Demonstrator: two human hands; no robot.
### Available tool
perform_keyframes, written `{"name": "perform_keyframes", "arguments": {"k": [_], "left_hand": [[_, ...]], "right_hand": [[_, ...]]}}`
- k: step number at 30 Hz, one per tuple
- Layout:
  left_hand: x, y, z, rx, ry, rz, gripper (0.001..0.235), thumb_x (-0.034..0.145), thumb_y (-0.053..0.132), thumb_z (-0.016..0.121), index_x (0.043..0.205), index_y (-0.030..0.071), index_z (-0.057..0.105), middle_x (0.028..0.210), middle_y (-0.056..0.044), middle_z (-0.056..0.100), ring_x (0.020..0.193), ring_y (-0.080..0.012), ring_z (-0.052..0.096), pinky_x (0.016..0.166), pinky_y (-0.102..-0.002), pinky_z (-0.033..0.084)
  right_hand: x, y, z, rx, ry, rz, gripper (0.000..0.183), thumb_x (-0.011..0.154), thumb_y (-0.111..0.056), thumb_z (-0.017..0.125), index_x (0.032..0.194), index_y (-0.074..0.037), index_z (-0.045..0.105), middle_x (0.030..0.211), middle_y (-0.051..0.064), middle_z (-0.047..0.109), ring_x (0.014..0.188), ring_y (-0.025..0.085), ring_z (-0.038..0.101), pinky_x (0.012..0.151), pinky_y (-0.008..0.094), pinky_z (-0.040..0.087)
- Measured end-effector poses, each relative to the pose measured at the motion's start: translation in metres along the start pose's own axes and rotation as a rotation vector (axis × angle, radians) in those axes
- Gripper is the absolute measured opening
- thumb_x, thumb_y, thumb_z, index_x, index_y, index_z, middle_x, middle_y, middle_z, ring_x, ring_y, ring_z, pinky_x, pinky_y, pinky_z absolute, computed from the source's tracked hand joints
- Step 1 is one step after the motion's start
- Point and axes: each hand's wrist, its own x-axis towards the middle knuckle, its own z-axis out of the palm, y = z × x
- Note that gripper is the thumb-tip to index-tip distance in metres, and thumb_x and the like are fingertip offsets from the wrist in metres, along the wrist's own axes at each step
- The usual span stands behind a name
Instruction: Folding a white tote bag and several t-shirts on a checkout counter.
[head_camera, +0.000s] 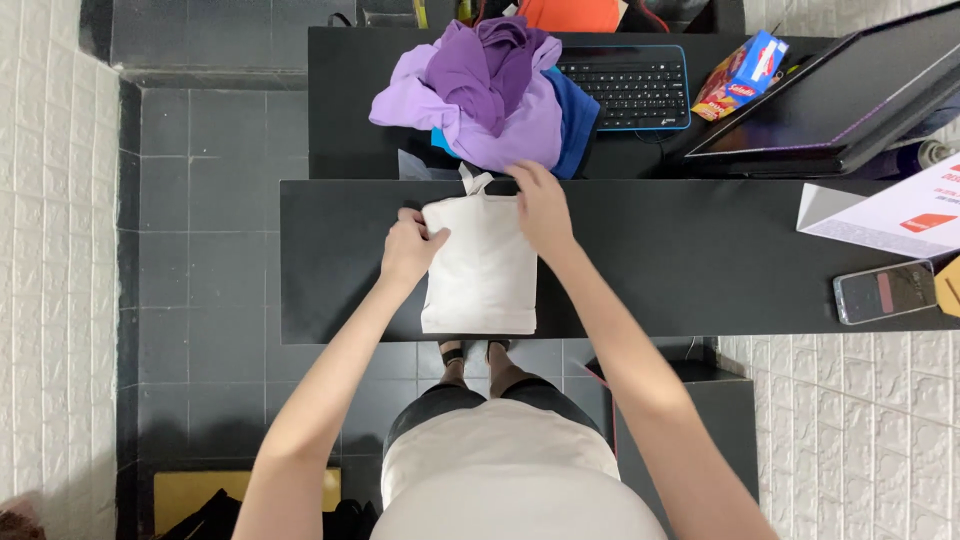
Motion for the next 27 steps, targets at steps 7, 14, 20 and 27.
{"name": "perform_keyframes", "arguments": {"k": [7, 14, 20, 27], "left_hand": [[0.006, -0.035, 0.033, -0.180, 0.021, 0.177, 0.026, 0.092, 0.028, 0.076, 0.102, 0.005, 0.066, 0.091, -0.015, 0.056, 0.090, -0.0384, 0.068, 0.077, -0.046, 0.058], [-0.011, -0.023, 0.012, -0.246, 0.055, -0.001, 0.026, 0.102, 0.028, 0.066, 0.105, 0.003, 0.060, 0.098, -0.021, 0.068, 0.089, -0.0330, 0.072, 0.072, -0.045, 0.058], [-0.007, -0.021, 0.008, -0.208, 0.107, -0.029, 0.021, 0.101, 0.022, 0.067, 0.110, 0.003, 0.063, 0.099, -0.022, 0.071, 0.089, -0.0340, 0.073, 0.072, -0.045, 0.061], [-0.011, -0.008, -0.001, -0.013, 0.068, -0.045, 0.026, 0.097, 0.023, 0.068, 0.116, 0.007, 0.062, 0.104, -0.019, 0.071, 0.096, -0.0396, 0.074, 0.081, -0.053, 0.062]], "right_hand": [[0.089, -0.003, 0.029, -0.115, -0.629, -0.259, 0.054, 0.087, 0.000, 0.067, 0.135, -0.025, 0.066, 0.128, 0.008, 0.072, 0.124, 0.035, 0.066, 0.105, 0.053, 0.050], [0.097, 0.039, 0.066, -0.395, -0.379, -0.478, 0.031, 0.075, -0.045, 0.080, 0.099, -0.027, 0.071, 0.096, -0.003, 0.073, 0.099, 0.018, 0.074, 0.118, 0.041, 0.035], [0.030, -0.031, -0.005, -0.420, -0.421, -0.157, 0.055, 0.083, -0.025, 0.074, 0.132, -0.019, 0.047, 0.102, 0.005, 0.067, 0.082, 0.029, 0.076, 0.073, 0.044, 0.061], [-0.004, -0.035, -0.036, 0.283, -0.563, 0.318, 0.032, 0.087, -0.040, 0.075, 0.100, -0.011, 0.074, 0.094, 0.011, 0.075, 0.089, 0.033, 0.076, 0.079, 0.043, 0.060]]}}
